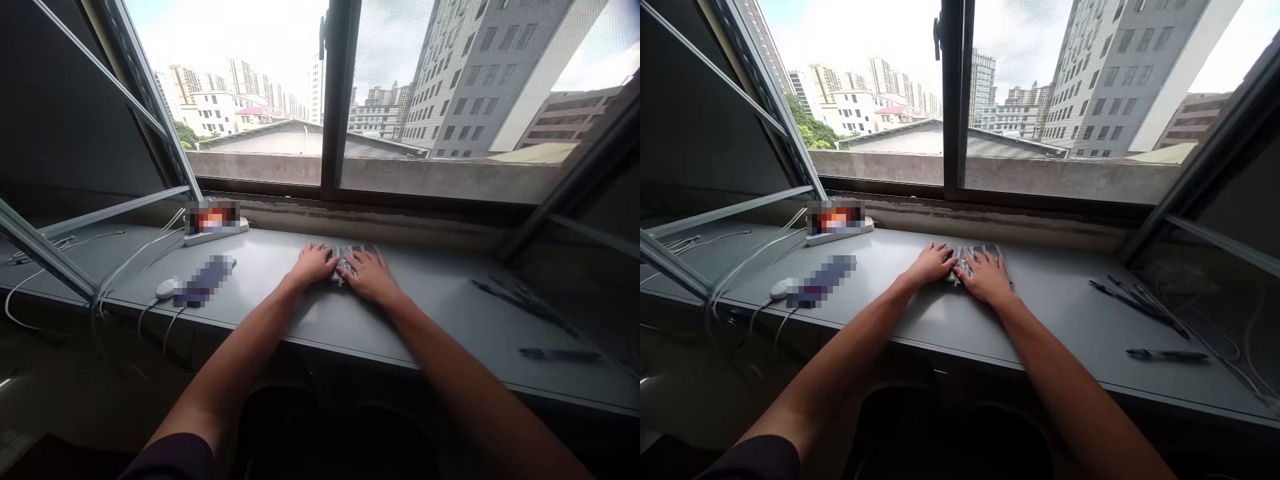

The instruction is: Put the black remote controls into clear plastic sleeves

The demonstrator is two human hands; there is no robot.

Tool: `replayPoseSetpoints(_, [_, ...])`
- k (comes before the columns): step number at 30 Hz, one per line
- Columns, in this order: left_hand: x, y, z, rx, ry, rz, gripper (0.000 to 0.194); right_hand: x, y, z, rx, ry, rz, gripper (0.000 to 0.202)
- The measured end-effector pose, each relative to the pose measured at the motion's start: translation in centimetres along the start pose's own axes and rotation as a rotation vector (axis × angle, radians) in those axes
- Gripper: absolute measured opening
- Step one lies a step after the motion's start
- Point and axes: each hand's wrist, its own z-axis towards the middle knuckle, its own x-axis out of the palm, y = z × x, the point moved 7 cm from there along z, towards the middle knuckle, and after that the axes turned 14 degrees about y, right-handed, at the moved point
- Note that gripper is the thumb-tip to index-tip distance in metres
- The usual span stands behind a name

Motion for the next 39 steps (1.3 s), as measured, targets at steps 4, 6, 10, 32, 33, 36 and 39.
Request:
replayPoseSetpoints(4, [0.0,-0.1,-0.7,-0.022,0.065,-0.012,0.073,0.2,0.1,0.1,0.027,0.059,-0.027,0.079])
replayPoseSetpoints(6, [-0.2,-0.2,-1.0,-0.014,0.068,0.007,0.076,0.4,0.1,0.3,0.036,0.074,-0.029,0.08])
replayPoseSetpoints(10, [-0.7,-0.6,-0.9,0.089,0.046,0.068,0.064,0.6,0.2,0.6,0.062,0.07,-0.026,0.081])
replayPoseSetpoints(32, [-0.5,-0.2,2.8,0.174,-0.097,0.022,0.052,0.0,-0.7,3.0,-0.058,-0.019,-0.019,0.07])
replayPoseSetpoints(33, [-0.6,-0.4,2.5,0.201,-0.098,0.01,0.052,-0.3,-0.7,2.7,-0.079,-0.053,-0.006,0.068])
replayPoseSetpoints(36, [-0.9,-0.7,1.3,0.256,-0.09,-0.069,0.059,-1.6,-0.9,1.5,-0.216,-0.169,0.04,0.067])
replayPoseSetpoints(39, [-1.0,-0.9,0.2,0.307,-0.039,-0.097,0.066,-2.3,-1.2,0.8,-0.455,-0.17,-0.035,0.07])
